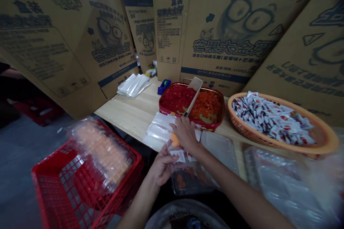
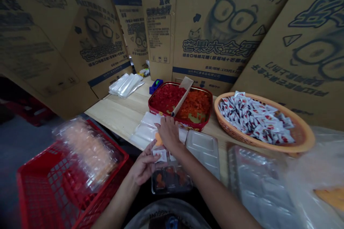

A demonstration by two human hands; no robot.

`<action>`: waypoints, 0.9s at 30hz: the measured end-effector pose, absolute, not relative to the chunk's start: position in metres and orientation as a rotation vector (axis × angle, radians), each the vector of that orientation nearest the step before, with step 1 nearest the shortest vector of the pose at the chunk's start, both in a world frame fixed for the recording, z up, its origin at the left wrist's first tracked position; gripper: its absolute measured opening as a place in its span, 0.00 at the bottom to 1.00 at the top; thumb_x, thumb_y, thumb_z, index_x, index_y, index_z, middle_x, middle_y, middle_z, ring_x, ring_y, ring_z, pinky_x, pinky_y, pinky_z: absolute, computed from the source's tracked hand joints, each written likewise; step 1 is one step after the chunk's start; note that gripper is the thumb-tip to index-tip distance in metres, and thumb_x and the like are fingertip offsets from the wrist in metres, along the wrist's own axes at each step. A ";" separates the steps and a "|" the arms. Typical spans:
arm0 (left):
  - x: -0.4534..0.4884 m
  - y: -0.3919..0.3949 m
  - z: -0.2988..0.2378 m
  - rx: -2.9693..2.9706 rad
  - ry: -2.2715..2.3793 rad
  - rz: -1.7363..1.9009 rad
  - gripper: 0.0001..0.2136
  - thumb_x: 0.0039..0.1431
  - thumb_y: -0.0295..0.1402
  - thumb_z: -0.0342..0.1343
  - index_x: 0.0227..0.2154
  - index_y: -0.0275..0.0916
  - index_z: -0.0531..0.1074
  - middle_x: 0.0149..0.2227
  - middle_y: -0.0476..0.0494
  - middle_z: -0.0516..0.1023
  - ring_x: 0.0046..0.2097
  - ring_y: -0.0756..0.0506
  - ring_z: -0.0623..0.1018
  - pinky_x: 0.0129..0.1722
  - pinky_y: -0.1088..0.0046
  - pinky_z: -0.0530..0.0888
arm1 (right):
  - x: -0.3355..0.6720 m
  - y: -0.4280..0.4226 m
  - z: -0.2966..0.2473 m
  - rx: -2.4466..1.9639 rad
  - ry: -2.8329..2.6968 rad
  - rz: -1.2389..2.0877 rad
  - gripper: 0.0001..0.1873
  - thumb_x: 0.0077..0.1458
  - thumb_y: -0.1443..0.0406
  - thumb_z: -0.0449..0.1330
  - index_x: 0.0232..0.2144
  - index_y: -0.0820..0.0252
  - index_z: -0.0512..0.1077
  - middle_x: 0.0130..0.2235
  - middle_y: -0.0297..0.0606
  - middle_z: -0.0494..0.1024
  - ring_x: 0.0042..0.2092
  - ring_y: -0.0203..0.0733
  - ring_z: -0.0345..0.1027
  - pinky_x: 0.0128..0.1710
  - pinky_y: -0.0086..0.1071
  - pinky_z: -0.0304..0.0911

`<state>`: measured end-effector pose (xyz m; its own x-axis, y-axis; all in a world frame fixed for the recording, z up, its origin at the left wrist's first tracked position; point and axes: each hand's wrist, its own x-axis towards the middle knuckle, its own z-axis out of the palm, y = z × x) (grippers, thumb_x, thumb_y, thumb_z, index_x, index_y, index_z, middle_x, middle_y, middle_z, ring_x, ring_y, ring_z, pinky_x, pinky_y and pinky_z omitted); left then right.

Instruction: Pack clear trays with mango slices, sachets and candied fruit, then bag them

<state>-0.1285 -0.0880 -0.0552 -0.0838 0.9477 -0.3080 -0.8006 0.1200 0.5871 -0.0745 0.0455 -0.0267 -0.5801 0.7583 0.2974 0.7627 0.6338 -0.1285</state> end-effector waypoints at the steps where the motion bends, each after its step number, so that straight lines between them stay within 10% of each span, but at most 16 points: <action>1: -0.129 -0.088 -0.054 0.254 0.758 1.462 0.33 0.42 0.18 0.57 0.53 0.44 0.59 0.40 0.45 0.75 0.39 0.44 0.76 0.42 0.56 0.72 | -0.072 0.045 -0.026 -1.213 -2.530 -0.002 0.16 0.58 0.56 0.48 0.38 0.63 0.67 0.40 0.47 0.70 0.44 0.50 0.60 0.39 0.40 0.53; 6: -0.132 -0.086 -0.045 0.258 0.748 1.421 0.32 0.41 0.16 0.54 0.52 0.44 0.61 0.45 0.44 0.73 0.42 0.43 0.75 0.41 0.60 0.73 | -0.038 0.048 -0.019 -1.267 -2.215 0.402 0.15 0.52 0.58 0.56 0.40 0.61 0.68 0.43 0.46 0.71 0.46 0.51 0.61 0.44 0.44 0.56; 13: -0.116 -0.071 -0.023 0.535 0.770 1.300 0.27 0.50 0.26 0.53 0.54 0.45 0.58 0.47 0.41 0.71 0.43 0.42 0.75 0.39 0.62 0.73 | 0.044 0.022 -0.004 -1.117 -1.065 2.197 0.11 0.42 0.63 0.64 0.30 0.63 0.74 0.30 0.41 0.79 0.30 0.43 0.73 0.30 0.34 0.68; 17: -0.126 -0.037 -0.028 1.449 1.380 1.114 0.20 0.62 0.39 0.36 0.49 0.37 0.67 0.43 0.36 0.74 0.43 0.44 0.74 0.40 0.65 0.72 | 0.079 0.018 0.004 -1.107 -0.595 2.237 0.07 0.40 0.71 0.65 0.27 0.61 0.75 0.29 0.38 0.80 0.29 0.42 0.74 0.33 0.33 0.70; 27: -0.177 0.019 -0.090 2.254 1.938 0.763 0.09 0.54 0.31 0.53 0.39 0.43 0.73 0.53 0.41 0.68 0.59 0.39 0.60 0.55 0.51 0.55 | 0.141 0.025 0.029 -1.083 -0.309 1.924 0.11 0.39 0.76 0.62 0.28 0.59 0.75 0.27 0.34 0.80 0.26 0.41 0.74 0.31 0.34 0.73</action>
